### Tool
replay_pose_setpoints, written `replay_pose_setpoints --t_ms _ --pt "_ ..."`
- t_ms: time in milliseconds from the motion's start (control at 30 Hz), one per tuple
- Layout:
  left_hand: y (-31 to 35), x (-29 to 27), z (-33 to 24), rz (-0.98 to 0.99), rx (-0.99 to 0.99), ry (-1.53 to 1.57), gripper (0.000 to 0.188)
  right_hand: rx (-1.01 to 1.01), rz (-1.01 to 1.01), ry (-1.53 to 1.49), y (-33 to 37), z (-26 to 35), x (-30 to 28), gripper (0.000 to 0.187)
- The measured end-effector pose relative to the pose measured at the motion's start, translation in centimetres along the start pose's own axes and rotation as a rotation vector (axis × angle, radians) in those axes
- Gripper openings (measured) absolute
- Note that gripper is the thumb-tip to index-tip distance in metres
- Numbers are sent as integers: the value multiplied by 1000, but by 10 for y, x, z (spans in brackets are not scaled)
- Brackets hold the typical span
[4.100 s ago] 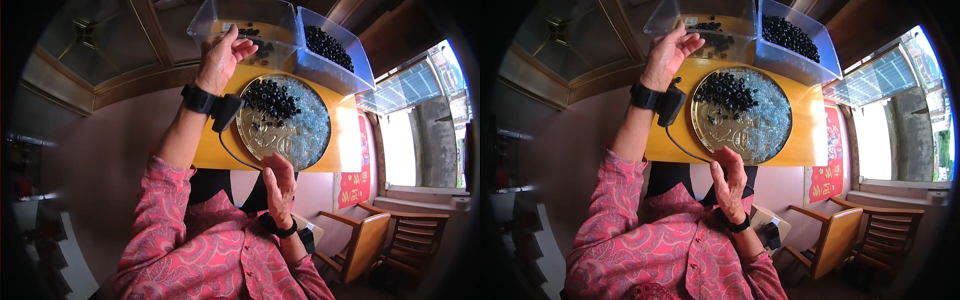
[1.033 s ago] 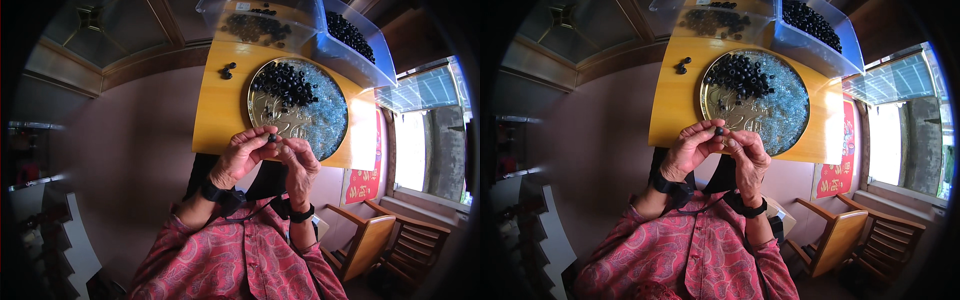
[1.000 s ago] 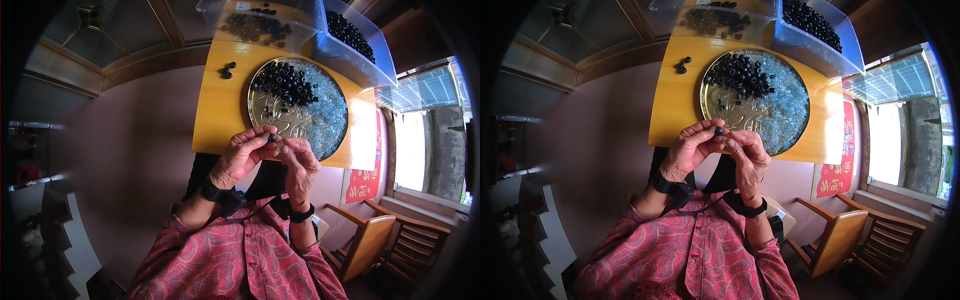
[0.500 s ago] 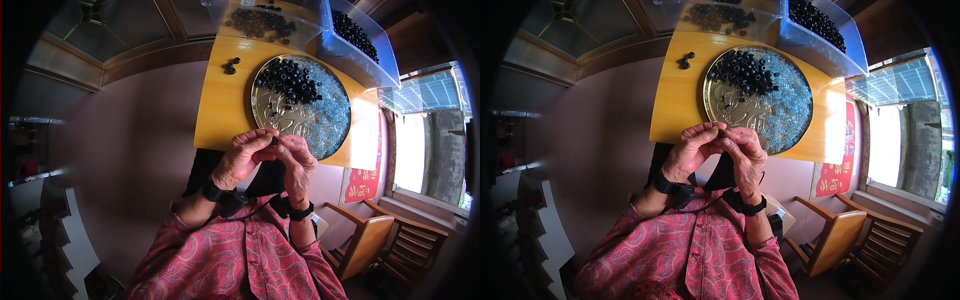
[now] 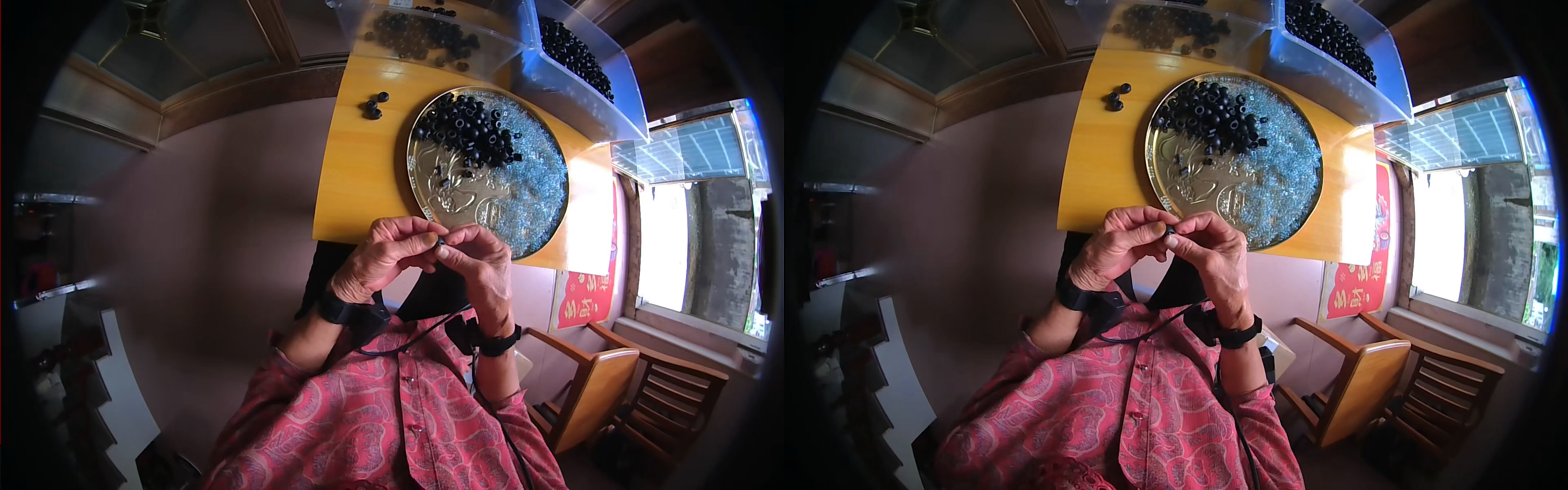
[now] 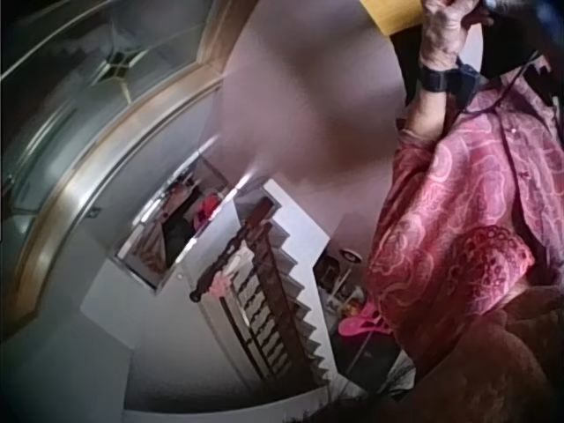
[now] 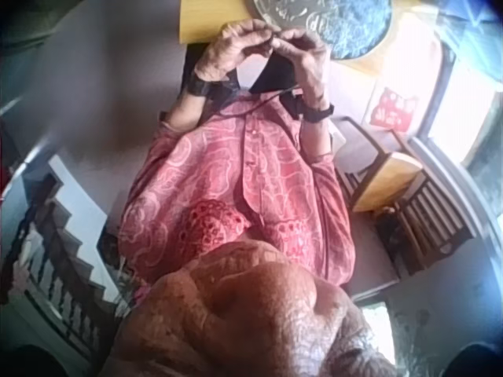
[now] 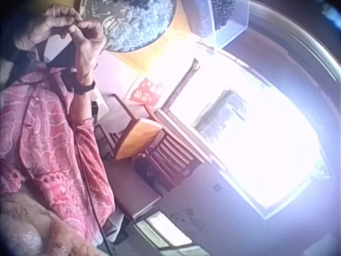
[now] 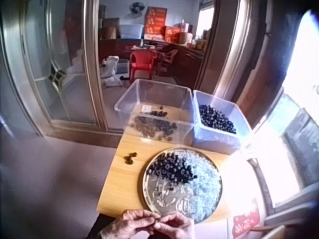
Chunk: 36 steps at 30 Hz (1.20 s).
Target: The recorder is sorting small black plastic components from a circular tray into plastic bins.
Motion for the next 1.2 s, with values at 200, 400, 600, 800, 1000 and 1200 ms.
replay_pose_setpoints --t_ms 200,400,600,800,1000,1200 --pt "-1 -10 6 5 109 302 25 -21 -82 72 -10 4 -1 13" --pt "-2 -9 6 -51 117 351 26 -381 -239 955 -25 9 6 10" --pt "-2 -16 8 -57 140 350 23 -415 -176 1422 -47 14 17 32" --pt "-2 -15 8 -39 155 388 25 -395 -104 1463 -58 5 10 30" --pt "-3 -15 11 -38 159 378 25 -304 -168 1477 -55 -1 6 38" --pt "-2 -15 12 -58 180 351 24 -335 -173 1158 -39 3 2 38"
Point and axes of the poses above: each hand's wrist, its own y-axis away from the middle knuckle, its own x-axis out of the palm, z = x × y, the point moved 3 cm from there along -y, towards the middle knuckle, and after that the axes turned 13 degrees about z, right-handed, at the moved point
